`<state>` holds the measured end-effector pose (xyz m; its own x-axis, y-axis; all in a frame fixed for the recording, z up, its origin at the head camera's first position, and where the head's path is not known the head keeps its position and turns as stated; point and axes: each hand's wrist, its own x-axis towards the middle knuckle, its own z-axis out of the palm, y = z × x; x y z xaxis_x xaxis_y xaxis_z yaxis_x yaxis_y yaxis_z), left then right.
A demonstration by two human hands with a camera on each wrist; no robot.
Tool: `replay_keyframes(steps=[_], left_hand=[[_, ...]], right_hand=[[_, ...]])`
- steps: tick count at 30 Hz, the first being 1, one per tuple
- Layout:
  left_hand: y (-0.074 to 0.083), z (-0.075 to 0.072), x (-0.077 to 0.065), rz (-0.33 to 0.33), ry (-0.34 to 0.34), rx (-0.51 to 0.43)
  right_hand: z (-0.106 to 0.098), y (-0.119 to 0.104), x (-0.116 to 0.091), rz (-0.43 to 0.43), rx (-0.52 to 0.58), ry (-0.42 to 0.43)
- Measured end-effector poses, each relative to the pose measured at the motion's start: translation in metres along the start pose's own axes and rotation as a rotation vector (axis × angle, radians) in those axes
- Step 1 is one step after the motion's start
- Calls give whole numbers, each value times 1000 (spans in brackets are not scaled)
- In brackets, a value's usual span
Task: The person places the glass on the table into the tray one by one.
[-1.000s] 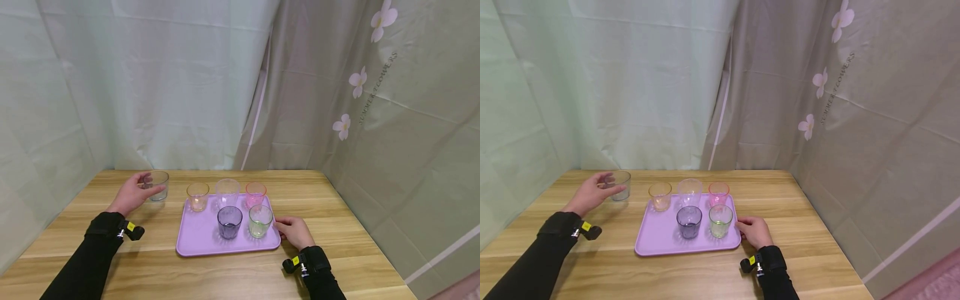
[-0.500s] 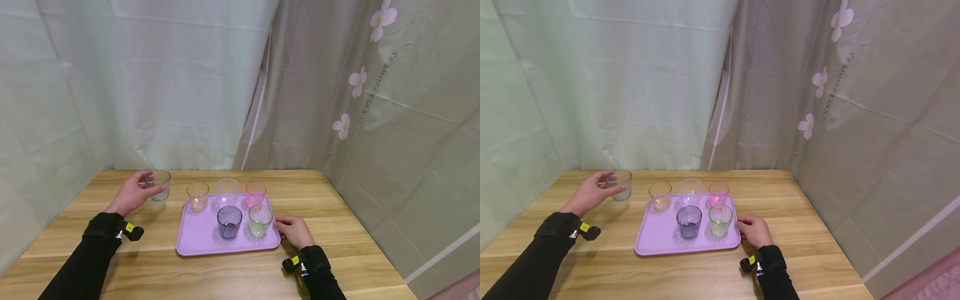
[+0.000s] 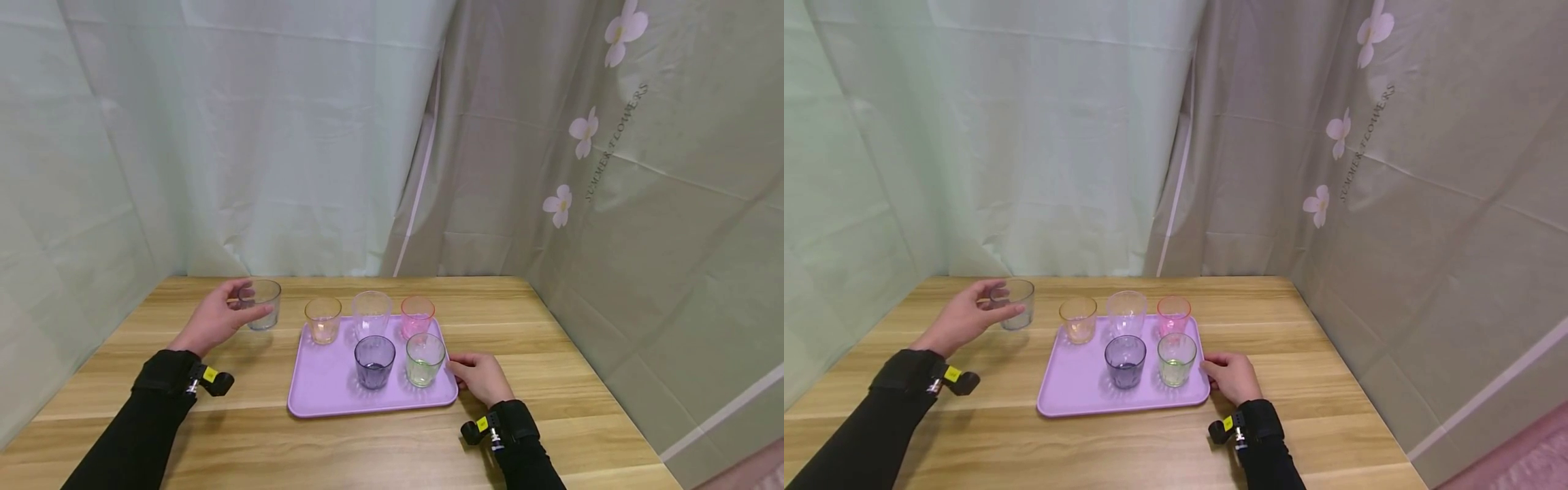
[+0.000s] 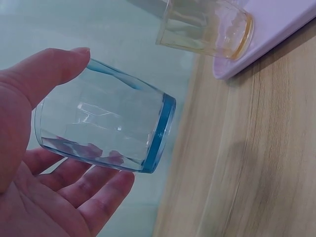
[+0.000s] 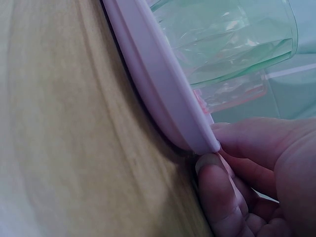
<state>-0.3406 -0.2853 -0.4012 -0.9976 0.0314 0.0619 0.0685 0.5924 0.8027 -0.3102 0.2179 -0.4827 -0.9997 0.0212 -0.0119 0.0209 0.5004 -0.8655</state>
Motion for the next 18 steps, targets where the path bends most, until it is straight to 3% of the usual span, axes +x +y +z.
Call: replay_keyframes(steps=[18], left_hand=[[7,3,-13,43,-29,-6]], right_hand=[[1,3,2,-7,-1,2]])
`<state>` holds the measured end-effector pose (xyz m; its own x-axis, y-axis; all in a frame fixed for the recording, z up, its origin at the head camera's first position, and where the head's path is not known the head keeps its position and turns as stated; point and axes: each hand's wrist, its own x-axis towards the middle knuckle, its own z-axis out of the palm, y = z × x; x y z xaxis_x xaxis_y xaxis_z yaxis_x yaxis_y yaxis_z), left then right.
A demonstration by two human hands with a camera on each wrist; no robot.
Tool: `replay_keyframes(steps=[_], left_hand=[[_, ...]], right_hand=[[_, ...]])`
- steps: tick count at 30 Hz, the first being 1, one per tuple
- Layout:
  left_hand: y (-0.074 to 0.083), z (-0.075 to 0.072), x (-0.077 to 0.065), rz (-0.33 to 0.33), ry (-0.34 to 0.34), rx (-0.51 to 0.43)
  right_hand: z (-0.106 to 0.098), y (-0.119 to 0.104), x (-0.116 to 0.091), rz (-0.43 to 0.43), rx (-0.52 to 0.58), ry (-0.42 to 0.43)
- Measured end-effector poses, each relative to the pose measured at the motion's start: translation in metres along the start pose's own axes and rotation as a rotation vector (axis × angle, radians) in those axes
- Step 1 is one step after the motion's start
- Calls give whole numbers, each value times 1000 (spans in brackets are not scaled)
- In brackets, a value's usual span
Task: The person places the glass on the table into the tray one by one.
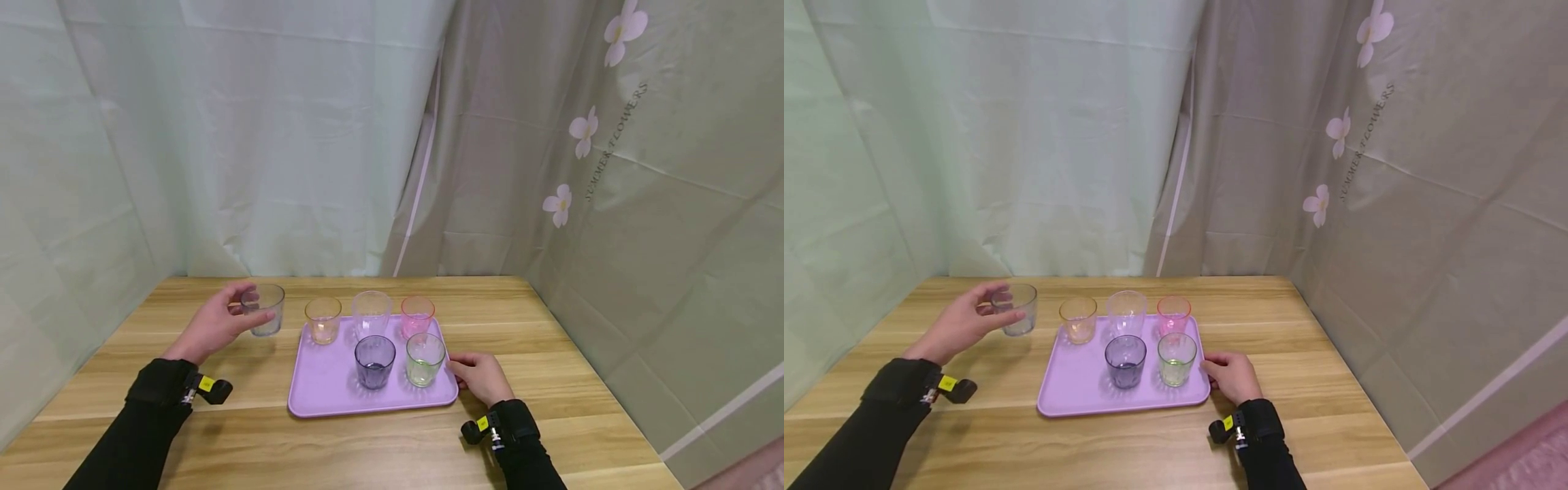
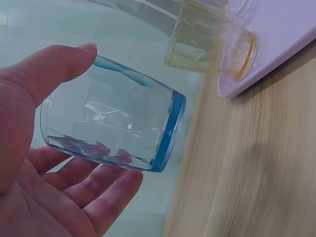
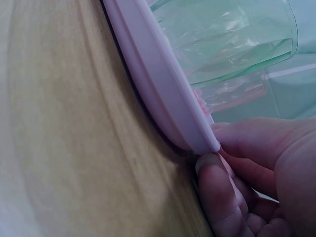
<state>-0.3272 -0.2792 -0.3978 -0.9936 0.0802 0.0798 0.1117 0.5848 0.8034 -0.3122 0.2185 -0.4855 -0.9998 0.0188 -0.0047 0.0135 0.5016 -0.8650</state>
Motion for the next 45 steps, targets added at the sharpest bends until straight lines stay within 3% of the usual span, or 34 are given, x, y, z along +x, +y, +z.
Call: replay_keyframes(steps=[28,45], left_hand=[[-7,11,-17,-23,-19,-1],[7,17,-29,47,-17,-25]], right_hand=[[0,-1,-1,23,-26,2],[0,-3,-1,12,-11,-1]])
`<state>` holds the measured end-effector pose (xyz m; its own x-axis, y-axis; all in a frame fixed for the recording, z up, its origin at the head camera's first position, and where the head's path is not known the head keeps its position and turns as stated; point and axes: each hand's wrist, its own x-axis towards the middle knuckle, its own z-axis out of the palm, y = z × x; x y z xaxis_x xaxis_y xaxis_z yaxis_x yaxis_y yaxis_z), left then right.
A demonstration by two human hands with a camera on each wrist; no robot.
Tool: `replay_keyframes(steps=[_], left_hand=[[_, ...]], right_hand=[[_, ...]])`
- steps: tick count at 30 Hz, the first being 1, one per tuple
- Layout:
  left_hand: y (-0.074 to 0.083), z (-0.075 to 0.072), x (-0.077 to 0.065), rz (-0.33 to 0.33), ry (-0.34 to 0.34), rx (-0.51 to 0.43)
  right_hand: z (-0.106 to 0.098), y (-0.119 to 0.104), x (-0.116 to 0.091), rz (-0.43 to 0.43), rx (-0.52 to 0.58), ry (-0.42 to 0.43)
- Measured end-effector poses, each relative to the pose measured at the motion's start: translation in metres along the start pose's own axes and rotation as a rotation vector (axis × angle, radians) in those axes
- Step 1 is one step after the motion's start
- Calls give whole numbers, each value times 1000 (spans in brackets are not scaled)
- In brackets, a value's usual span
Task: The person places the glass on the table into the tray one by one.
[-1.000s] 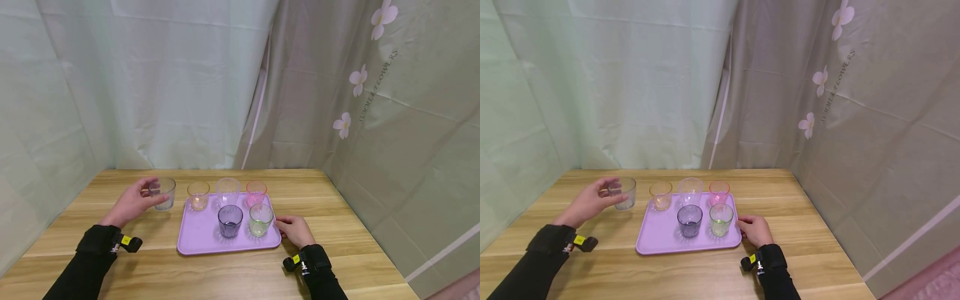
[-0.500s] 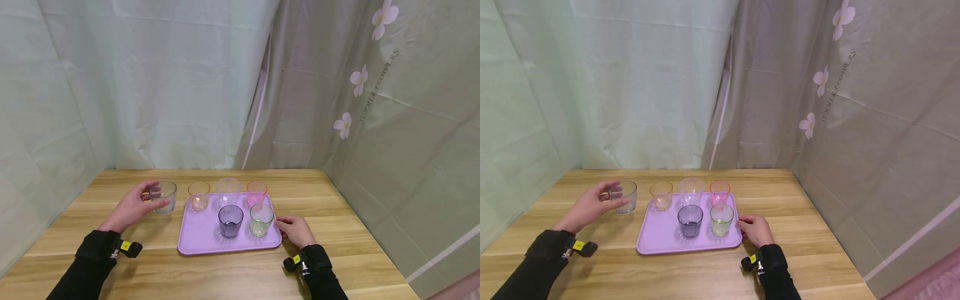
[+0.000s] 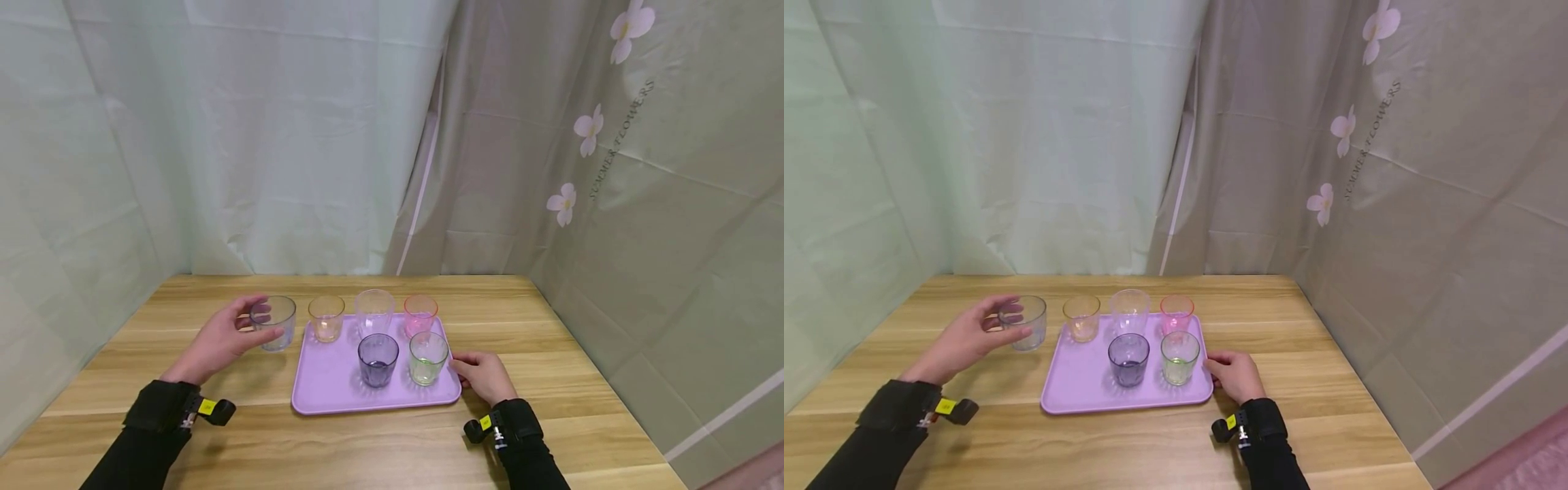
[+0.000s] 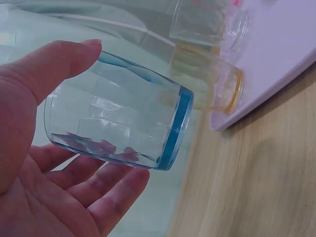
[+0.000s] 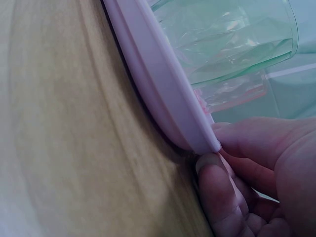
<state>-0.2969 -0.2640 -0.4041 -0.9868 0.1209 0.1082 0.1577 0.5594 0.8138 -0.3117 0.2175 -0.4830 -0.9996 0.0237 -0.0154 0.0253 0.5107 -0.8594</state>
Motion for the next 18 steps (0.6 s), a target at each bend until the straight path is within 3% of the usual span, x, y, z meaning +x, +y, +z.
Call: replay_keyframes(steps=[18], left_hand=[[16,10,-7,36,-20,-48]], right_hand=[[0,0,0,11,4,5]])
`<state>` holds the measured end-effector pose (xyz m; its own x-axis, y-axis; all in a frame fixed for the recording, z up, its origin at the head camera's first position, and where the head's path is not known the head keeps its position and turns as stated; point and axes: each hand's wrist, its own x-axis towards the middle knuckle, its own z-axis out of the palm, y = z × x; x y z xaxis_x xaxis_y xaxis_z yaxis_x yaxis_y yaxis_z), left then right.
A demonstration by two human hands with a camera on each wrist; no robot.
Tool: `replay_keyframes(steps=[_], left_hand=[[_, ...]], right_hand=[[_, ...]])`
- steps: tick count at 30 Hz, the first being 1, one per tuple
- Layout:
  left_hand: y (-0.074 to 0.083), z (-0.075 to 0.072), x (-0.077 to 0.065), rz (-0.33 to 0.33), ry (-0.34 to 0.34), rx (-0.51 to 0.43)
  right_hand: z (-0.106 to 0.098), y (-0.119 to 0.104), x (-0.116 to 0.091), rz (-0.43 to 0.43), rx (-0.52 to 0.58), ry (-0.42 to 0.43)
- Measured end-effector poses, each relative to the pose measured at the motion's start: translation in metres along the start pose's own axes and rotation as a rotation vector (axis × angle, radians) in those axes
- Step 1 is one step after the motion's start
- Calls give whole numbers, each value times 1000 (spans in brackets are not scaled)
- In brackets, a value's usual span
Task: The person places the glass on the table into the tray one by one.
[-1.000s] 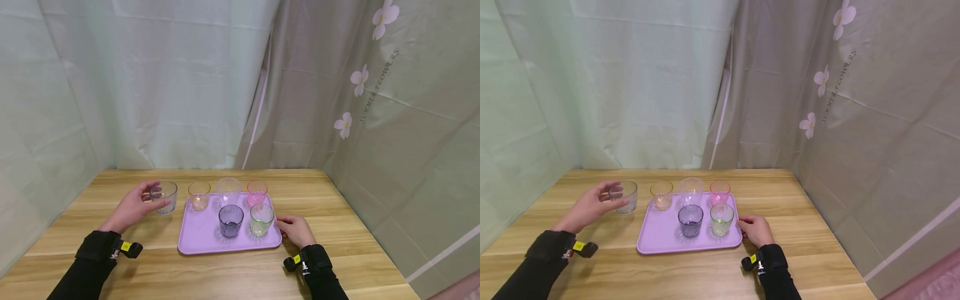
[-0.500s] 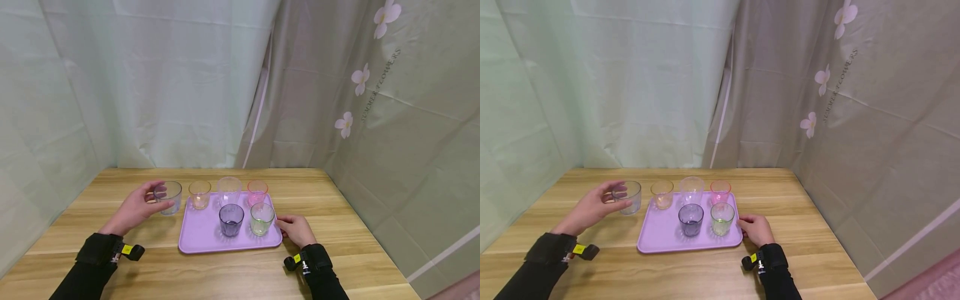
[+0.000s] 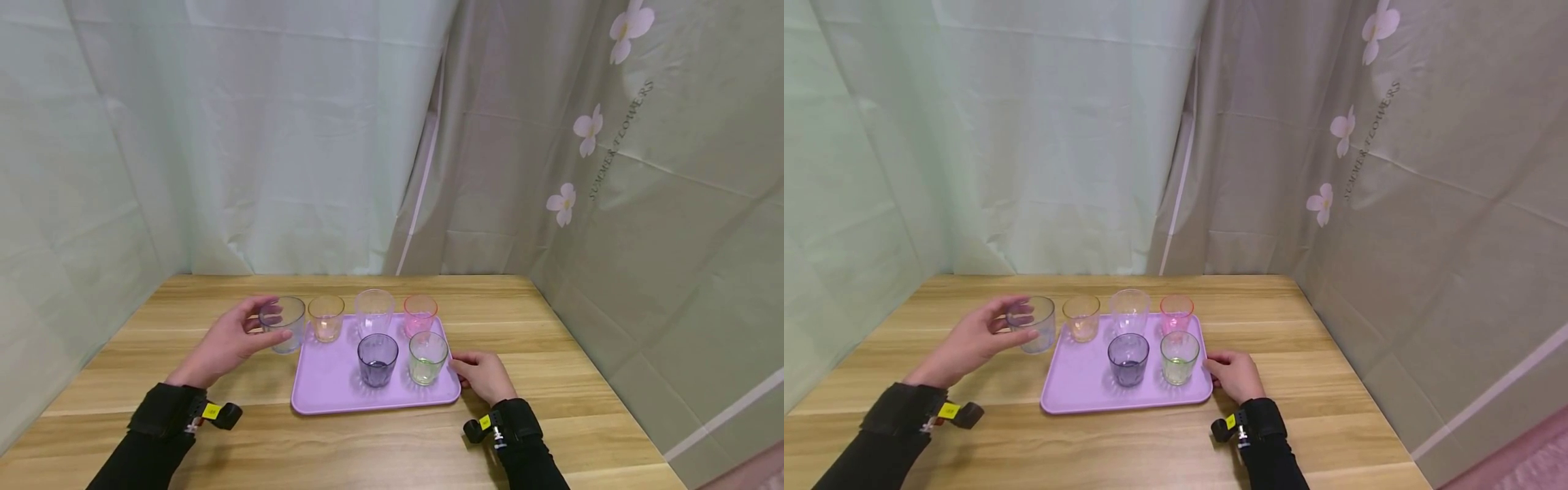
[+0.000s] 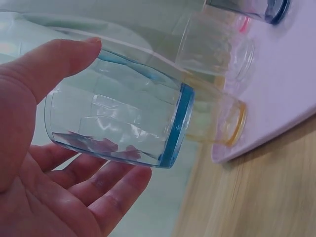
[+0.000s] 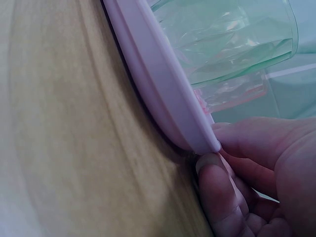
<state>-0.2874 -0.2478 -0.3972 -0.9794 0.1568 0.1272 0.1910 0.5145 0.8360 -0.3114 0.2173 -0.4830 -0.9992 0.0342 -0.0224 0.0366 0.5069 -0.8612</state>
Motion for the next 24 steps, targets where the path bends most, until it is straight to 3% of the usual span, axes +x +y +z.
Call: replay_keyframes(steps=[24], left_hand=[[8,27,5,56,-71,-138]], right_hand=[[-1,-1,-1,-2,8,-4]])
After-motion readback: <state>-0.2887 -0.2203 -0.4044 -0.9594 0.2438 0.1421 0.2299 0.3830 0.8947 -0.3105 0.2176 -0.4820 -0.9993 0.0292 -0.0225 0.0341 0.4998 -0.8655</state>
